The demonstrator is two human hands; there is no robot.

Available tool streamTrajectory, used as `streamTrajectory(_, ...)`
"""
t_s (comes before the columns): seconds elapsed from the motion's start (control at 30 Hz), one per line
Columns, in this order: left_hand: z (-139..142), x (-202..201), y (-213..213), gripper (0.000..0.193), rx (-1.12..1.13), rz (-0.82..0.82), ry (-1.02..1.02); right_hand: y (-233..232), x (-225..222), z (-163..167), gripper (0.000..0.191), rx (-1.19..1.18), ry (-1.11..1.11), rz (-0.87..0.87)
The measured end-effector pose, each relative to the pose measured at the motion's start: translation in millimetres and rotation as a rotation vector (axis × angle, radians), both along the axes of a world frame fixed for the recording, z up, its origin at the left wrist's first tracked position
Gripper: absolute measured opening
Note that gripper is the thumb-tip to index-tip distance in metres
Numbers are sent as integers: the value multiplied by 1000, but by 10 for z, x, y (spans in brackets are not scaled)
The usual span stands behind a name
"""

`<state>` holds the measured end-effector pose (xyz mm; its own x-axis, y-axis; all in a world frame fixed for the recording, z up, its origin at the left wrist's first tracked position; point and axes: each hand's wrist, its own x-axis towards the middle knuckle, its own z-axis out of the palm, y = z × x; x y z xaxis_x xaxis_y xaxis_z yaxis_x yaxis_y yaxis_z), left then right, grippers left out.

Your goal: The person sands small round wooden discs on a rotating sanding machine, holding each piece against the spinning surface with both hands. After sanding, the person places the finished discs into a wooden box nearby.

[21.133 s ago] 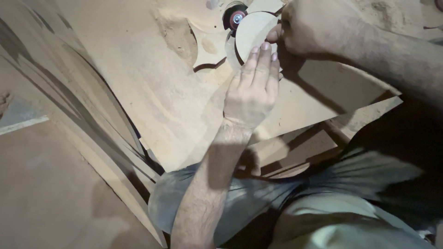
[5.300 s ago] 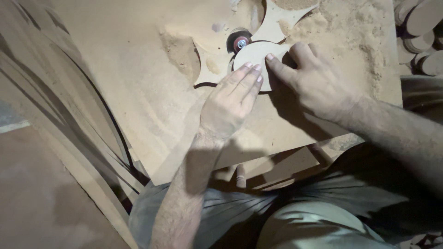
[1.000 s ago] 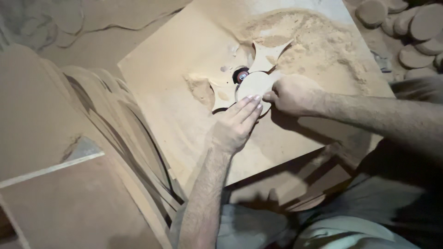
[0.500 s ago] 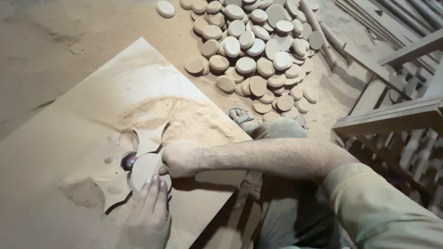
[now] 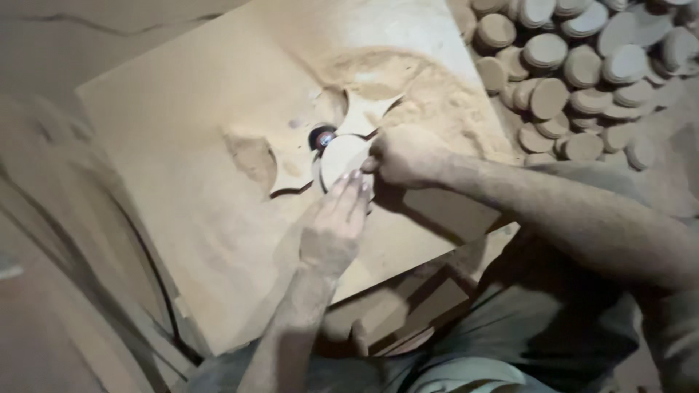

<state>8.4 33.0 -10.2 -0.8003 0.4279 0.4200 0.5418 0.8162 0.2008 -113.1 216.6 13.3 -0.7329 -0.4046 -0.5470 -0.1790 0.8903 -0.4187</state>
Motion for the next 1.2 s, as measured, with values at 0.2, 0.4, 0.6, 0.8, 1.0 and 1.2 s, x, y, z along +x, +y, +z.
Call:
streamTrajectory(0.2, -76, -6, 74, 29, 10, 17, 37, 29, -47, -76, 19, -21, 46, 28)
streamTrajectory(0.4, -53, -10, -23, 37, 66, -46, -7, 17, 9, -3, 25, -24, 111, 8)
streamTrajectory(0.6, -39, -45, -135, 45, 150, -104, 18, 4, 505, 209, 26, -215, 251, -216)
streamTrajectory(0.8, -94, -137, -255, 30, 181, -158, -11, -21, 831, 215, 53, -398, 421, 34)
streamTrajectory(1.0, -133, -251, -362, 28, 150, -248, 8, -62, 809, 118, 59, -326, 356, -29)
streamTrajectory(1.2, -163, -198, -333, 30, 254, -226, 0, 46, 800, -59, 46, -342, 451, 46)
